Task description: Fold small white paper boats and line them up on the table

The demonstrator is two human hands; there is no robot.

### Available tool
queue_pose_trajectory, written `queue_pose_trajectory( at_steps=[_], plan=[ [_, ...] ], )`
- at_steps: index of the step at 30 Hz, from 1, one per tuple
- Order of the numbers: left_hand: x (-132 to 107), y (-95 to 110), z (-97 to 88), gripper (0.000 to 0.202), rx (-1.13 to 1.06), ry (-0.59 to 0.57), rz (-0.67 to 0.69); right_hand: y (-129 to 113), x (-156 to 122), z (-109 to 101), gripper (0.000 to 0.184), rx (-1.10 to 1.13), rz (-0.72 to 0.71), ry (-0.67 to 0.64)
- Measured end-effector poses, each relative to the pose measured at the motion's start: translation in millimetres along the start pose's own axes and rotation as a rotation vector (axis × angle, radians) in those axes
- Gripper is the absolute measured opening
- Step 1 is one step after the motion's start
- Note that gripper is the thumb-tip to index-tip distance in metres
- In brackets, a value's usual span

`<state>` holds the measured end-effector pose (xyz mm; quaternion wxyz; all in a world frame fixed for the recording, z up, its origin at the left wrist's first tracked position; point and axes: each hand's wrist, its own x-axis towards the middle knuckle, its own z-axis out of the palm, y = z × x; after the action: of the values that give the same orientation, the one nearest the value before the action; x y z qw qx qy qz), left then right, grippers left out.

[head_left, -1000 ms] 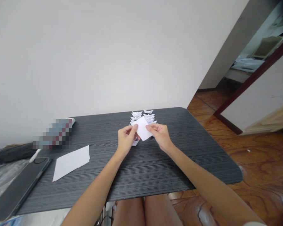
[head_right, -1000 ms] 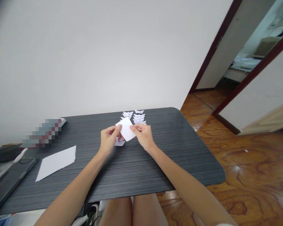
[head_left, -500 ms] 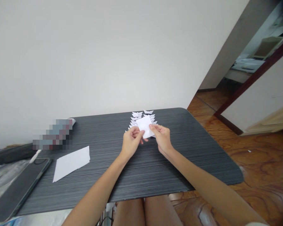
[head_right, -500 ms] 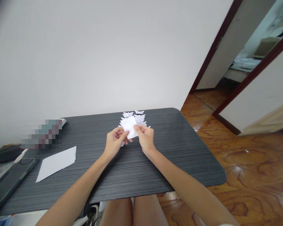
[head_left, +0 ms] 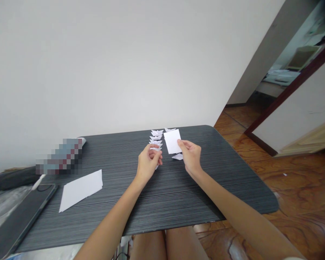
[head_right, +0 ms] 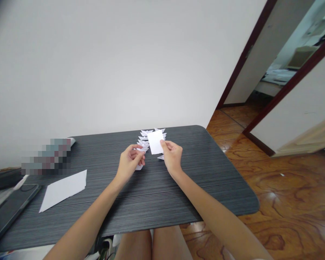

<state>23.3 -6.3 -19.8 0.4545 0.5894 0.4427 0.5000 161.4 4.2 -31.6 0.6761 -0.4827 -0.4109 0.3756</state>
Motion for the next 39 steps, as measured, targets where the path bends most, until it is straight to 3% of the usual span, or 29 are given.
queue_pose_trajectory(
  at_steps=[4,7,10,13,16,18,20,26,31,35,39],
  plan=[
    [-3.1,8.2,6.5,0.033,-0.075,-0.039,0.106,-6.4,-7.1,-2.1,0.018,-0.347,-0.353,-0.039],
    [-4.5,11.2,10.3,0.034,-0.146,-0.047,0.102,-10.7,-15.6,0.4,0.016,-0.453,-0.585,-0.263],
    [-3.0,8.4,7.2,0.029,-0.141,-0.025,0.055,-13.1,-19.5,2.6,0.013,-0.443,-0.675,-0.388],
    [0.7,3.7,0.6,0.025,-0.122,0.015,0.000,-14.8,-16.7,2.6,0.012,-0.349,-0.570,-0.364],
    [3.8,3.1,-4.8,0.026,-0.117,-0.006,-0.022,-15.7,-8.5,0.9,0.018,-0.156,-0.276,-0.298],
    [4.6,5.4,-7.3,0.027,-0.092,-0.049,-0.022,-15.6,-2.7,-0.4,0.024,-0.065,-0.067,-0.380],
    [4.6,8.9,-9.4,0.026,-0.049,-0.074,-0.013,-14.9,1.6,-1.4,0.020,-0.041,0.041,-0.486],
    [3.2,20.3,-12.8,0.024,-0.033,-0.122,-0.053,-12.9,6.0,-4.1,0.026,-0.007,0.119,-0.491],
    [4.2,24.6,-15.1,0.023,-0.148,-0.060,-0.055,-18.8,7.3,-7.0,0.035,0.128,0.163,-0.563],
    [4.8,25.9,-18.6,0.021,-0.245,-0.097,-0.028,-24.4,7.4,-9.9,0.025,0.241,0.168,-0.647],
    [4.5,26.0,-19.8,0.013,-0.287,-0.121,-0.029,-25.8,7.8,-12.7,0.016,0.203,0.133,-0.688]
  ],
)
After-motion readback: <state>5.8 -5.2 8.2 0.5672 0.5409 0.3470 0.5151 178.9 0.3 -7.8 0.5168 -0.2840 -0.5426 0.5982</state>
